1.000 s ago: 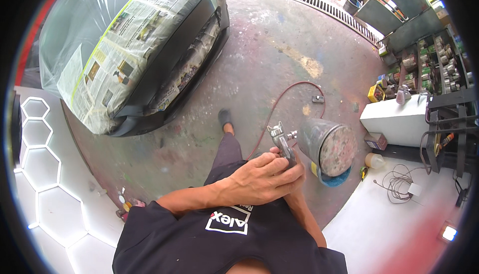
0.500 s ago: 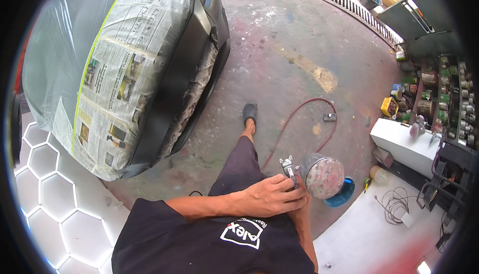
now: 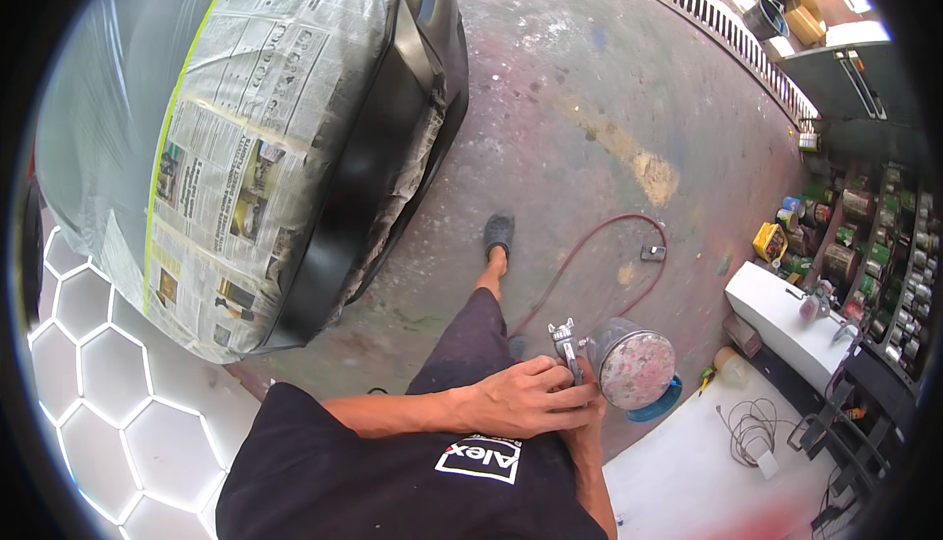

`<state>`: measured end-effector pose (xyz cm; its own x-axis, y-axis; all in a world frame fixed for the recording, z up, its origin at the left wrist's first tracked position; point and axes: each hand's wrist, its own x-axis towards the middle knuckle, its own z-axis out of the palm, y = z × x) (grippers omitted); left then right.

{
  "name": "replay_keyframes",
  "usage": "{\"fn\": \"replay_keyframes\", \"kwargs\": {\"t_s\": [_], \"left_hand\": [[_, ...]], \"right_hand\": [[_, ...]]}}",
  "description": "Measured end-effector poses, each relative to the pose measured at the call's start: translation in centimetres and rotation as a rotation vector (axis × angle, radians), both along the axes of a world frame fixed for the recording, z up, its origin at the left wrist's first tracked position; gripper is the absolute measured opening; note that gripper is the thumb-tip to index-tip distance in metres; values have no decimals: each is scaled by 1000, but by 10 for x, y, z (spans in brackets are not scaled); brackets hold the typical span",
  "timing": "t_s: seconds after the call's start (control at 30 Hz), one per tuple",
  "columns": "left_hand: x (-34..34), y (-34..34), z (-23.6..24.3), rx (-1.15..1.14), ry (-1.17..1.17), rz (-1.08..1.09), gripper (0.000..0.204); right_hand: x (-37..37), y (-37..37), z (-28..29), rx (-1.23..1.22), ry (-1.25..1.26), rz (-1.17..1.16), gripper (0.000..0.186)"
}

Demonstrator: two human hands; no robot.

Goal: The person prepares a spray gun with paint and then applies multiple coats to the rear bumper of a car that is masked with plastic and newspaper. The person moves around the bumper to cover different areas and then walks away.

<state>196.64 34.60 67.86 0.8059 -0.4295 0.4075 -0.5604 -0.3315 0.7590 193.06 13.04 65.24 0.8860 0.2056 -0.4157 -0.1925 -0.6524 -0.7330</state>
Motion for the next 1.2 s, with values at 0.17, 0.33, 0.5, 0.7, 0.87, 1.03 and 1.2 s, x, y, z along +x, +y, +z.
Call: {"fn": "replay_keyframes", "kwargs": {"t_s": [0.17,0.33,0.5,0.7,0.87,1.03,1.2], "left_hand": [[-43,-11,-1,-280,-81,318,44],[-126,-37,-9,-313,5,465,40],[-248,-84,-33,-241,120,598,31],[-403,-116,-30,-232,378,766,25],[-498,-126,-7,-339,596,908,39],[-565,-121,-16,-394,564,921,53],[-663,-94,-24,-480,626,1070,57]], "right_hand": [[-6,7,11,405,-3,-165,55],[-55,6,9,404,-215,-155,35],[-125,-3,18,539,-277,-47,29],[-224,-6,11,704,-252,42,33],[-315,3,39,724,-117,170,36],[-400,37,52,908,-67,243,33],[-478,86,40,872,-100,295,41]]}}
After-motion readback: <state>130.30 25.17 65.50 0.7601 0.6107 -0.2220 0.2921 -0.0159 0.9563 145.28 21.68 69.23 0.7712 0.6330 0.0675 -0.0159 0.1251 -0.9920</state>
